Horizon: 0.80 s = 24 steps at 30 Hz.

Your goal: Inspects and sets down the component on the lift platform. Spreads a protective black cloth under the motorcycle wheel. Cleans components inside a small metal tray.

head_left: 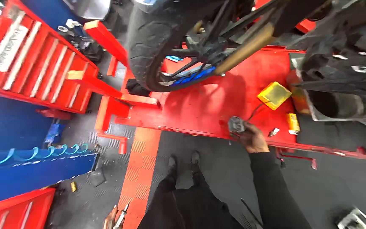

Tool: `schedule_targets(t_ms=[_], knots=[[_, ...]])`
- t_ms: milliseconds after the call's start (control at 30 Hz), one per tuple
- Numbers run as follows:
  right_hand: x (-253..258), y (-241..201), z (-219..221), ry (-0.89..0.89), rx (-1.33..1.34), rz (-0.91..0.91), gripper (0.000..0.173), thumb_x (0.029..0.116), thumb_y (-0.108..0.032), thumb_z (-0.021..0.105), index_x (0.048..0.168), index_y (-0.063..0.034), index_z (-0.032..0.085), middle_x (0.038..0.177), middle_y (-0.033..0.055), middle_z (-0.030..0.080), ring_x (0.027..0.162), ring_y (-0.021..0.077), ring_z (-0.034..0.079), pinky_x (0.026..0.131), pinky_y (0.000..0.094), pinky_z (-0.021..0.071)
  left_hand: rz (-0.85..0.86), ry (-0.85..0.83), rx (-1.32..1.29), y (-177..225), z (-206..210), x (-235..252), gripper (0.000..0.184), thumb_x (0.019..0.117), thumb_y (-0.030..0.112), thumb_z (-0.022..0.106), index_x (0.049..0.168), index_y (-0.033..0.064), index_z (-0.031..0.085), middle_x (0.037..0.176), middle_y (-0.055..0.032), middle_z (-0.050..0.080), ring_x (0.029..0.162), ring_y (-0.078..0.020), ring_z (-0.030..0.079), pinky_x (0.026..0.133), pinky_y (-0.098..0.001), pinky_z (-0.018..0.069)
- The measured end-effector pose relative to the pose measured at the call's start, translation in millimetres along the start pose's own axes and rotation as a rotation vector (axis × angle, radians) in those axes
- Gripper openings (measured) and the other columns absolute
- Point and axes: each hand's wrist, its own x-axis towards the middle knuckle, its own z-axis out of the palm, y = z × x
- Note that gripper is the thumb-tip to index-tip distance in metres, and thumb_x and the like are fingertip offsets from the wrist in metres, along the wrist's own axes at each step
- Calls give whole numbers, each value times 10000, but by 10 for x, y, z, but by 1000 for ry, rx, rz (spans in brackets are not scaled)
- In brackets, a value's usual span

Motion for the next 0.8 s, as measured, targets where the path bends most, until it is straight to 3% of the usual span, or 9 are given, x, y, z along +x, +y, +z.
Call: schedule_targets(t_ms=[67, 133, 200, 300, 367, 467, 533, 633, 800], knots=[[-104, 107, 130, -76, 13, -21, 370, 978, -318, 525, 1286, -140, 626, 1225, 62, 686, 1103, 228, 668, 891, 493, 588, 33, 101, -90, 45, -228, 96, 526, 1008, 180, 608, 1472, -35, 485, 1365, -234, 600, 1236, -299, 616, 1071, -465, 503], [-224, 216, 237, -103, 22, -38, 353, 967, -321, 516, 1262, -173, 642, 1205, 33, 696, 1098, 205, 676, 877, 485, 598, 102, 194, -129, 27, -455, 439, 512, 1002, 236, 607, 1449, -2, 532, 1286, -147, 663, 1152, -197, 656, 1018, -403, 545], [-319, 272, 340, -104, 31, -61, 321, 973, -308, 528, 1242, -175, 641, 1187, 31, 694, 1086, 213, 678, 873, 501, 596, 168, 233, -167, 82, -672, 975, 498, 1003, 294, 601, 1416, 19, 575, 1277, -110, 681, 1152, -165, 661, 1027, -396, 544], [-481, 292, 593, -82, -16, -96, 285, 963, -306, 549, 1192, -168, 648, 1122, 28, 708, 1011, 200, 699, 839, 476, 608, 240, 229, -202, 211, -897, 1855, 395, 1000, 244, 625, 1350, 61, 646, 1272, -105, 689, 1156, -198, 669, 1026, -459, 543], [-617, 285, 785, -70, -51, -116, 268, 962, -306, 553, 1179, -180, 645, 1113, 16, 711, 1002, 181, 704, 836, 441, 615, 277, 188, -204, 325, -914, 2427, 401, 1008, 243, 621, 1386, 109, 616, 1304, -88, 661, 1159, -201, 657, 1017, -478, 545], [-861, 252, 1102, -35, -77, -171, 257, 940, -319, 599, 1148, -183, 664, 1081, 14, 722, 975, 168, 713, 827, 410, 623, 322, 130, -108, 529, -846, 3139, 423, 1007, 262, 645, 1394, 98, 598, 1372, -155, 598, 1211, -324, 618, 1017, -566, 520], [-1068, 275, 1216, -10, -87, -194, 280, 940, -335, 607, 1166, -178, 657, 1091, 28, 716, 982, 184, 710, 837, 428, 618, 362, 111, -16, 489, -785, 3372, 408, 986, 261, 675, 1354, 90, 634, 1363, -197, 571, 1241, -393, 568, 1030, -593, 494], [-1282, 313, 1316, 59, -58, -235, 332, 911, -351, 650, 1192, -174, 647, 1101, 46, 712, 987, 202, 709, 852, 457, 614, 384, 121, -14, 328, -794, 3546, 387, 971, 263, 688, 1330, 120, 658, 1362, -198, 569, 1235, -406, 562, 1010, -602, 499], [-1675, 409, 1222, 230, -15, -278, 312, 899, -305, 644, 1175, -162, 662, 1077, 66, 719, 969, 226, 713, 842, 507, 614, 377, 73, -197, -32, -774, 3494, 458, 987, 186, 650, 1371, -43, 554, 1406, -276, 527, 1195, -372, 622, 1017, -524, 535]])
